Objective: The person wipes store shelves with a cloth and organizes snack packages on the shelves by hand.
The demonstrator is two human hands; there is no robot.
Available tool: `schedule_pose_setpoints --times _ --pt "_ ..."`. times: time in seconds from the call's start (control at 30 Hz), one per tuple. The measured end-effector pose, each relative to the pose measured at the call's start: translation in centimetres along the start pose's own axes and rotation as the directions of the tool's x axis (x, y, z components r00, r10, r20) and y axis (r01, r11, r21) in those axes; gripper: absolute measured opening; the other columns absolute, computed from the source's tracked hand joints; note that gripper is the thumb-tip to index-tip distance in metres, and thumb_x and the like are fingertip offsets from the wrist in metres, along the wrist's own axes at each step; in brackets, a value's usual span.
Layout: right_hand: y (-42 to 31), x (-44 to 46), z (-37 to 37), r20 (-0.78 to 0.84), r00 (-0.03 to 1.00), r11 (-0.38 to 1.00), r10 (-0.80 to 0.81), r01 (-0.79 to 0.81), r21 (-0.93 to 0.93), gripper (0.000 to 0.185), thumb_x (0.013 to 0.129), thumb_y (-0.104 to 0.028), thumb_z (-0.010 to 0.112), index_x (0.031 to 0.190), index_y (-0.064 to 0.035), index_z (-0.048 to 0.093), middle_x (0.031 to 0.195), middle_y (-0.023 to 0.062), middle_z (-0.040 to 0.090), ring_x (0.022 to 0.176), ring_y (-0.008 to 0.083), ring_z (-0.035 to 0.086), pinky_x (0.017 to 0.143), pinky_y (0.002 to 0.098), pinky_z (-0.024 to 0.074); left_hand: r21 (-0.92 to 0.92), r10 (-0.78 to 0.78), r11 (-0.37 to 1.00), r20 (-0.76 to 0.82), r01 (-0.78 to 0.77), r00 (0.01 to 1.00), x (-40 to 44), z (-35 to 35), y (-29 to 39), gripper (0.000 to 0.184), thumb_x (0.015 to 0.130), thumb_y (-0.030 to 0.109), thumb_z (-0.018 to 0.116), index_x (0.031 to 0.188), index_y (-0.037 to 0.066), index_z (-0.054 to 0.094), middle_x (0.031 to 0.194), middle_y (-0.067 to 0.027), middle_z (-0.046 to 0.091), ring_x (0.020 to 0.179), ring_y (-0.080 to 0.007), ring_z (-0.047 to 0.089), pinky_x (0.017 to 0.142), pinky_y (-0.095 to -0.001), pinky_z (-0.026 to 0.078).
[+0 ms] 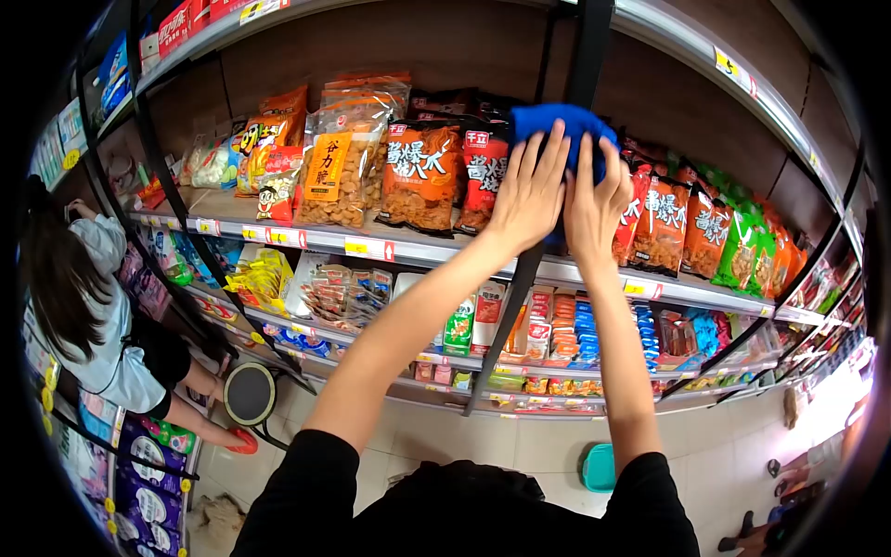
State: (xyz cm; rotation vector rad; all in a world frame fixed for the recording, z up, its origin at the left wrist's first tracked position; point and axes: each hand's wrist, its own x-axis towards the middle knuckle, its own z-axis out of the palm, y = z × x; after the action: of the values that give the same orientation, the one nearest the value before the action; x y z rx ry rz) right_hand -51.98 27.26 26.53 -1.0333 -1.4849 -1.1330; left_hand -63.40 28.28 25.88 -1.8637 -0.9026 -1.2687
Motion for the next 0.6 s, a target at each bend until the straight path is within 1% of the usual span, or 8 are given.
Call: schedule_pose_setpoints --times 0.1,0.23,0.27,0.3,0.37,0.43,0.53,0.6 --pt "1.8 5.6 -0.1 -0.113 0.991 0.997 -0.078 0.08 0.009 0.06 0.077 -0.011 0.06 0.134 -0.018 0.044 0.136 0.0067 0.034 0.118 0.0258 0.035 0.095 0.0396 0.0309 0.004 0.046 0.999 -0.129 -0.045 0.991 5.4 -0.3 -0.9 0.065 0.084 0.022 0.052 0.137 -0.005 0.027 0.147 -0.0211 0.016 0.132 -0.0389 0.021 0.109 -0.0465 0.016" --pt "4.1 13.7 0.1 -0.3 0.936 0.949 -0.186 0.25 0.191 0.066 0.071 -0.002 0.057 0.131 -0.0271 0.046 0.129 0.0101 0.039 0.112 0.0302 0.04 0.092 0.0422 0.0407 0.097 0.127 0.99 -0.262 -0.105 0.957 13.4 -0.6 -2.4 0.068 0.081 0.022 0.054 0.136 -0.006 0.027 0.147 -0.0205 0.015 0.133 -0.042 0.017 0.107 -0.0492 0.019" --pt "3.6 15.1 -1.2 -0.285 0.939 0.957 -0.193 0.244 0.154 0.061 0.077 -0.003 0.059 0.131 -0.0264 0.045 0.129 0.0087 0.039 0.112 0.0306 0.041 0.091 0.0377 0.0443 0.161 0.142 0.982 -0.302 -0.096 0.943 15.0 -0.9 -2.6 0.064 0.081 0.025 0.052 0.135 -0.003 0.032 0.148 -0.0172 0.017 0.133 -0.0378 0.02 0.107 -0.0482 0.021" --pt "4.4 16.3 -0.7 -0.318 0.924 0.948 -0.213 0.275 0.162 0.059 0.077 -0.001 0.058 0.129 -0.0264 0.048 0.127 0.0104 0.041 0.11 0.032 0.042 0.091 0.0393 0.0436 0.161 0.118 0.983 -0.175 -0.09 0.977 16.3 -1.9 -2.4 0.063 0.087 0.025 0.042 0.139 -0.004 0.023 0.148 -0.0202 0.014 0.139 -0.0332 0.007 0.112 -0.0478 0.007" --pt "5.0 17.7 -2.2 -0.254 0.927 0.943 -0.277 0.313 0.112 0.059 0.079 -0.003 0.05 0.136 -0.0103 0.037 0.127 0.019 0.044 0.112 0.0343 0.045 0.094 0.0388 0.04 0.181 0.179 0.974 -0.259 -0.135 0.949 17.8 -1.7 -3.0 0.064 0.086 0.024 0.042 0.139 -0.004 0.022 0.148 -0.0203 0.015 0.139 -0.033 0.008 0.111 -0.0478 0.009" --pt "4.8 18.0 -2.7 -0.249 0.926 0.92 -0.284 0.336 0.2 0.056 0.079 -0.001 0.049 0.133 -0.009 0.041 0.124 0.0198 0.045 0.111 0.0361 0.045 0.095 0.0396 0.0397 0.197 0.194 0.97 -0.286 -0.14 0.938 17.8 -2.1 -2.9 0.063 0.086 0.024 0.042 0.139 -0.004 0.024 0.148 -0.0204 0.015 0.139 -0.033 0.01 0.11 -0.0477 0.01" --pt "4.1 17.3 -2.9 -0.265 0.95 0.941 -0.168 0.235 0.245 0.055 0.078 0.0 0.053 0.131 -0.014 0.046 0.124 0.0206 0.045 0.112 0.0391 0.043 0.097 0.0426 0.0371 0.246 0.155 0.965 -0.257 -0.09 0.954 17.2 -2.1 -2.5 0.062 0.088 0.028 0.041 0.139 -0.002 0.026 0.149 -0.0182 0.015 0.138 -0.0329 0.011 0.11 -0.049 0.011" --pt "3.9 16.9 -3.1 -0.271 0.954 0.971 -0.127 0.176 0.162 0.051 0.077 -0.002 0.054 0.127 -0.0136 0.05 0.123 0.0199 0.046 0.113 0.0382 0.043 0.097 0.0413 0.037 0.266 0.115 0.963 -0.249 -0.046 0.962 17.0 -2.2 -2.1 0.062 0.088 0.032 0.041 0.139 0.0 0.027 0.15 -0.0147 0.014 0.138 -0.0345 0.012 0.109 -0.0523 0.01"
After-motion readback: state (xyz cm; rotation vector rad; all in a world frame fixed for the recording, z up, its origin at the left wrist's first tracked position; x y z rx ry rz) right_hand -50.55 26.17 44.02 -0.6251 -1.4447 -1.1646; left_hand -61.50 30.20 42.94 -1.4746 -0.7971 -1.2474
